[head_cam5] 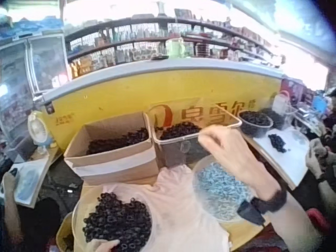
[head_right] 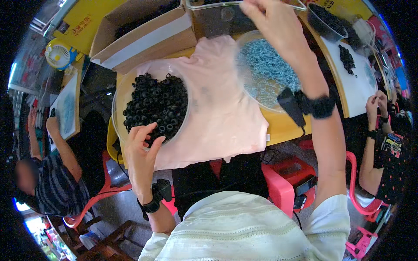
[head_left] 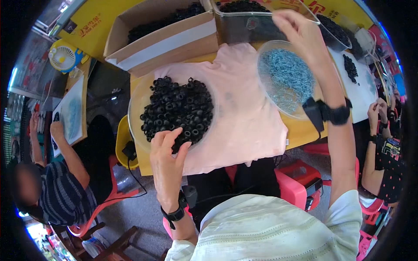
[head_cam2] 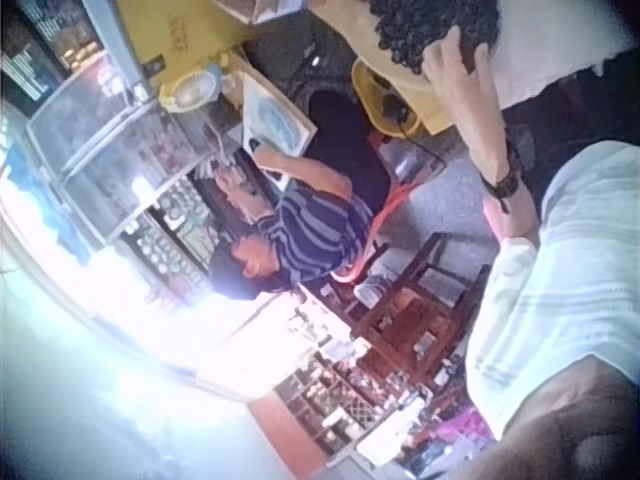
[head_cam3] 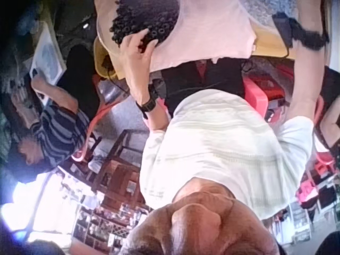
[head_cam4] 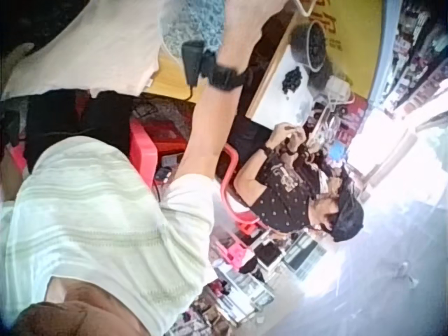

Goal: Manually assembling small black plastic components by hand.

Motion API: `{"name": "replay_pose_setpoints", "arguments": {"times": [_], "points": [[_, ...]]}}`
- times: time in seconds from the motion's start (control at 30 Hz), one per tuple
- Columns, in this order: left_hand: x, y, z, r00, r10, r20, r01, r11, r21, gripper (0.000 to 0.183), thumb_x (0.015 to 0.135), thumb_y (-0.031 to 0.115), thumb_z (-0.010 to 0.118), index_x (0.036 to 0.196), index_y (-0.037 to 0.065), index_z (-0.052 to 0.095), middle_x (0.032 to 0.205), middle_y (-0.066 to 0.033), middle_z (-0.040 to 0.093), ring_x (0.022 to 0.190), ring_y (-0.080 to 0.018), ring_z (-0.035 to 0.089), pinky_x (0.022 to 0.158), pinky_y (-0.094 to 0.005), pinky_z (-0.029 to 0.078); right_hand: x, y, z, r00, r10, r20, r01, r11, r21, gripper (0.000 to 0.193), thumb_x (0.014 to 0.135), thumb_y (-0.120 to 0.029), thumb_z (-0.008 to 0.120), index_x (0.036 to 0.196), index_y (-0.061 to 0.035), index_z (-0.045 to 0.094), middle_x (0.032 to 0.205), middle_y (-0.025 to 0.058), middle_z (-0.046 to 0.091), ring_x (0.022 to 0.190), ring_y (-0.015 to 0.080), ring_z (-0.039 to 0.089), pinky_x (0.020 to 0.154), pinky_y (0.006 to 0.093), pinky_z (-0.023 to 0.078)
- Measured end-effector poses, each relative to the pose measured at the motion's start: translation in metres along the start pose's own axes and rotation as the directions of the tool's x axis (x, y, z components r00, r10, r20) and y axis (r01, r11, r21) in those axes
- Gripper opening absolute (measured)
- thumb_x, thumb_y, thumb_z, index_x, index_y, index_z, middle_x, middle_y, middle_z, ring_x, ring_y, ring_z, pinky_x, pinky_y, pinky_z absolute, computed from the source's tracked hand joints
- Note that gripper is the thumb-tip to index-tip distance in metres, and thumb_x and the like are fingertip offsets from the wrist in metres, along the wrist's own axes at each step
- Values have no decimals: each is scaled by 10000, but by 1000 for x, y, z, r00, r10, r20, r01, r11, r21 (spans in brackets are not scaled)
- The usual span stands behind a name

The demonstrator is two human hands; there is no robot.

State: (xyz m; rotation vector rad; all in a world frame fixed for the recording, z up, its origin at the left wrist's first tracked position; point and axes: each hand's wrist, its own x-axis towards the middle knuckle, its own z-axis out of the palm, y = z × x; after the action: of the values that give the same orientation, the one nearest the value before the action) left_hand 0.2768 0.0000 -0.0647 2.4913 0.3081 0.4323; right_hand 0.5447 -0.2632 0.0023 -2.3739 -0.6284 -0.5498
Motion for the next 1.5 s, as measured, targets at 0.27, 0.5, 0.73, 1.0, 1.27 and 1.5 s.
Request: {"name": "replay_pose_setpoints", "arguments": {"times": [0.27, 0.5, 0.73, 1.0, 1.27, 1.5], "points": [[19, -7, 21, 998, -58, 34, 61, 996, -69, 320, 787, -11, 720, 1102, 16, 675, 881, -78, 542, 653, -187, 501, 624, -319, 442, -96, 0, -33, 934, 102, 343, -144, 985, 99, 180, 860, -166, 697, 926, 1, 694, 805, 129, 668, 693, 212, 639, 665, 326, 496], [26, -4, 22, 998, -61, -12, 61, 997, -49, 282, 842, 39, 714, 1120, 10, 675, 908, -65, 555, 636, -143, 500, 599, -298, 432, -129, 0, -20, 892, 31, 451, -110, 983, 150, 171, 830, -108, 705, 995, -66, 685, 889, 103, 641, 803, 266, 658, 723, 364, 517], [12, 8, 13, 985, -98, -144, 69, 978, -198, 248, 890, 52, 680, 1135, 15, 681, 947, -52, 565, 706, -107, 528, 628, -236, 435, -135, 12, -3, 908, 8, 418, -40, 997, 68, 131, 853, -86, 672, 982, -62, 668, 919, 81, 637, 805, 243, 656, 726, 341, 513], [-20, 53, 33, 1000, 6, 24, 1, 952, -305, 293, 857, -6, 681, 1147, 25, 701, 963, -54, 616, 780, -103, 576, 717, -228, 471, -136, 21, -16, 941, 116, 318, -157, 982, 105, 74, 845, -90, 660, 898, -39, 658, 892, 111, 659, 822, 318, 660, 734, 396, 522], [-30, 51, 74, 983, 131, 132, -81, 940, -330, 351, 823, -39, 681, 1162, 51, 703, 968, -94, 610, 777, -171, 597, 703, -264, 489, -123, 11, 6, 947, 20, 321, -26, 1000, 15, 129, 808, -72, 682, 924, -22, 654, 948, 127, 638, 938, 317, 635, 798, 415, 512], [-41, 48, 74, 991, 86, 98, -44, 927, -371, 356, 831, -52, 666, 1169, 57, 701, 973, -88, 599, 789, -157, 587, 683, -239, 474, -120, 15, 21, 944, 3, 329, 25, 996, -81, 81, 797, -44, 662, 864, -9, 633, 945, 135, 634, 951, 334, 623, 811, 419, 523]]}}
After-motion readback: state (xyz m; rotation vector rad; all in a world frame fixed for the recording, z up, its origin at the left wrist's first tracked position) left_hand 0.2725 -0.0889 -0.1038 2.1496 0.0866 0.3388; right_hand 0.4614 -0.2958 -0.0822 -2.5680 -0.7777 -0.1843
